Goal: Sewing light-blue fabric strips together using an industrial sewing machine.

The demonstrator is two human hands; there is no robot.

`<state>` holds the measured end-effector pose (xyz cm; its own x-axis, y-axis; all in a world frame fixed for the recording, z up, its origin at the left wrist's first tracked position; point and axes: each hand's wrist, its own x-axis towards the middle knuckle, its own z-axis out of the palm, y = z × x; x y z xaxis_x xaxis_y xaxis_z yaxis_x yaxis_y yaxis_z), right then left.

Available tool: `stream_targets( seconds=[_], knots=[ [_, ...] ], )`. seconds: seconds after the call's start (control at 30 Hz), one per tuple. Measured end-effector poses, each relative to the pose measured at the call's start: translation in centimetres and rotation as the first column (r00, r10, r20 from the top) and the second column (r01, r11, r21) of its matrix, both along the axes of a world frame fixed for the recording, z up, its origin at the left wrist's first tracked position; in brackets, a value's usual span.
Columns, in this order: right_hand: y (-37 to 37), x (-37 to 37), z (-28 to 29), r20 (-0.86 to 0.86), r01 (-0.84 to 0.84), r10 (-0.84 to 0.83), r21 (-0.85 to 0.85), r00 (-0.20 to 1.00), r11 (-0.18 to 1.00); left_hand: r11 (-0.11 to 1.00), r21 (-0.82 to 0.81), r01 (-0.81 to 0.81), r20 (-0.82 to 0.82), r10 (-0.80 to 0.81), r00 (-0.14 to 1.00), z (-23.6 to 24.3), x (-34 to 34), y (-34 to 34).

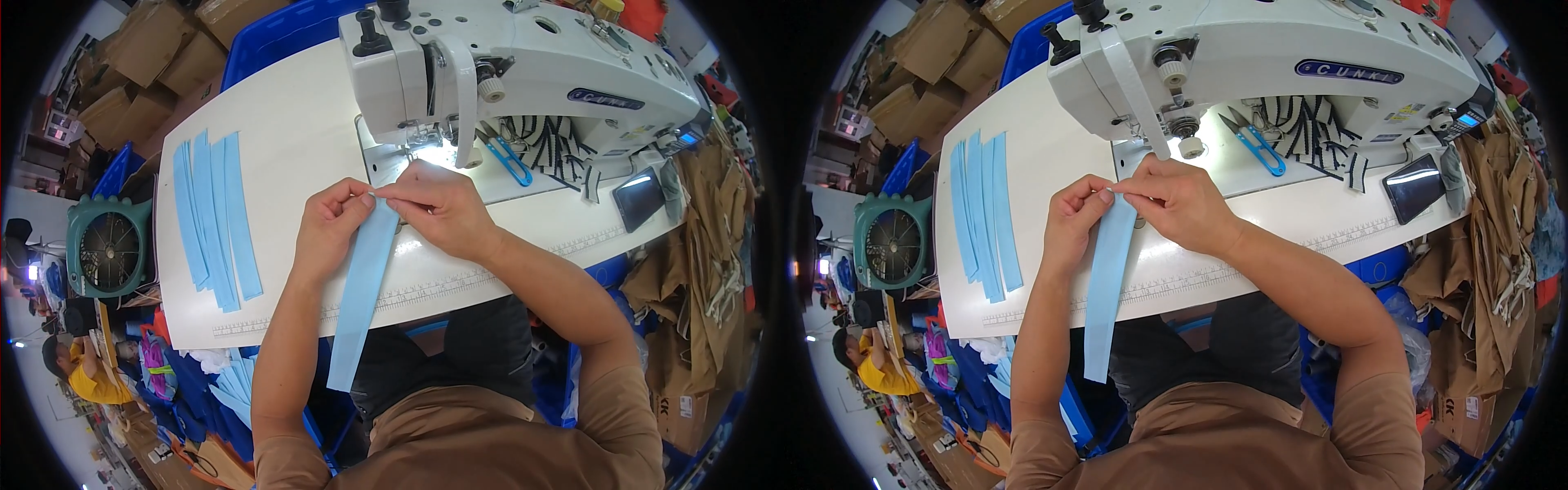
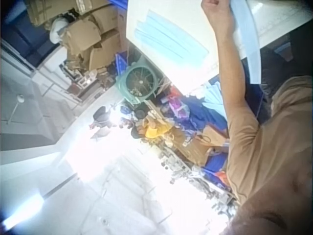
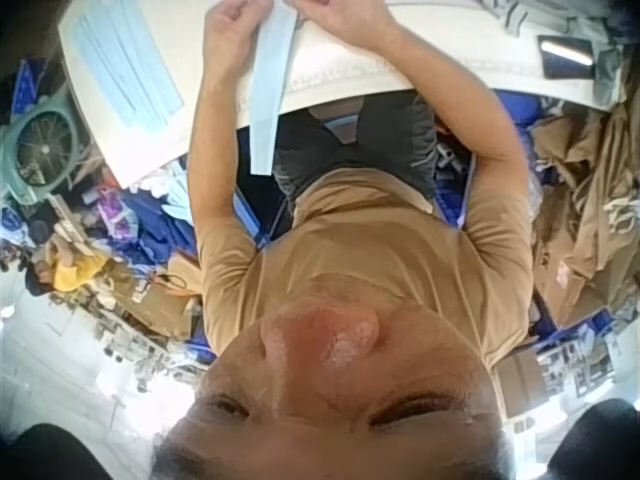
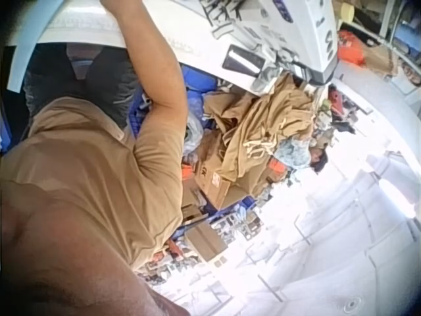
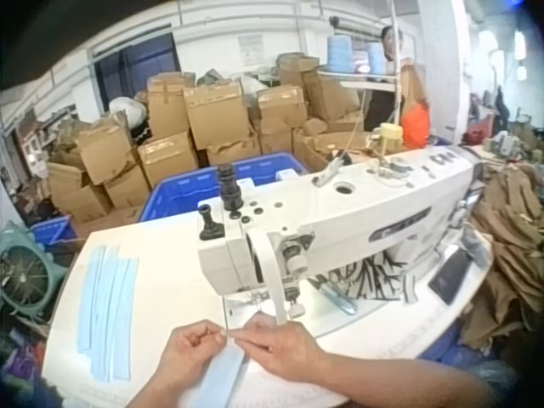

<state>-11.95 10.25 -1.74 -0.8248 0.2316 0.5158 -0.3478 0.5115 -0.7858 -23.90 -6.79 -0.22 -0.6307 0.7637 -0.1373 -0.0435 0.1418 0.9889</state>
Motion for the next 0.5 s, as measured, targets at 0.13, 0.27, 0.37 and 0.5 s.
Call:
stream_targets(
  seconds=[0.13, 0.27, 0.37, 0.5],
  knots=[
    [-0.1, 0.2, 0.1, 0.02, 0.005, -0.006, 0.042, 1.0, 0.999, 1.0, -0.011, -0.014, 0.027, 0.014, 1.0, -0.1, -0.1, 0.0],
    [-0.2, 0.3, 0.2, 0.0, 0.041, -0.042, 0.175, 0.999, 0.984, 1.0, 0.022, -0.012, 0.073, 0.011, 0.997, 0.2, 0.1, 0.1],
    [-0.1, 0.4, 0.4, -0.021, 0.063, -0.059, 0.251, 0.998, 0.966, 0.999, 0.02, -0.029, 0.068, 0.028, 0.997, 0.3, 0.2, 0.2],
    [0.4, 0.4, 1.2, 0.095, -0.016, 0.015, 0.011, 0.995, 1.0, 0.998, -0.034, -0.045, -0.055, 0.043, 0.998, 0.4, 0.5, 0.0]
  ],
)
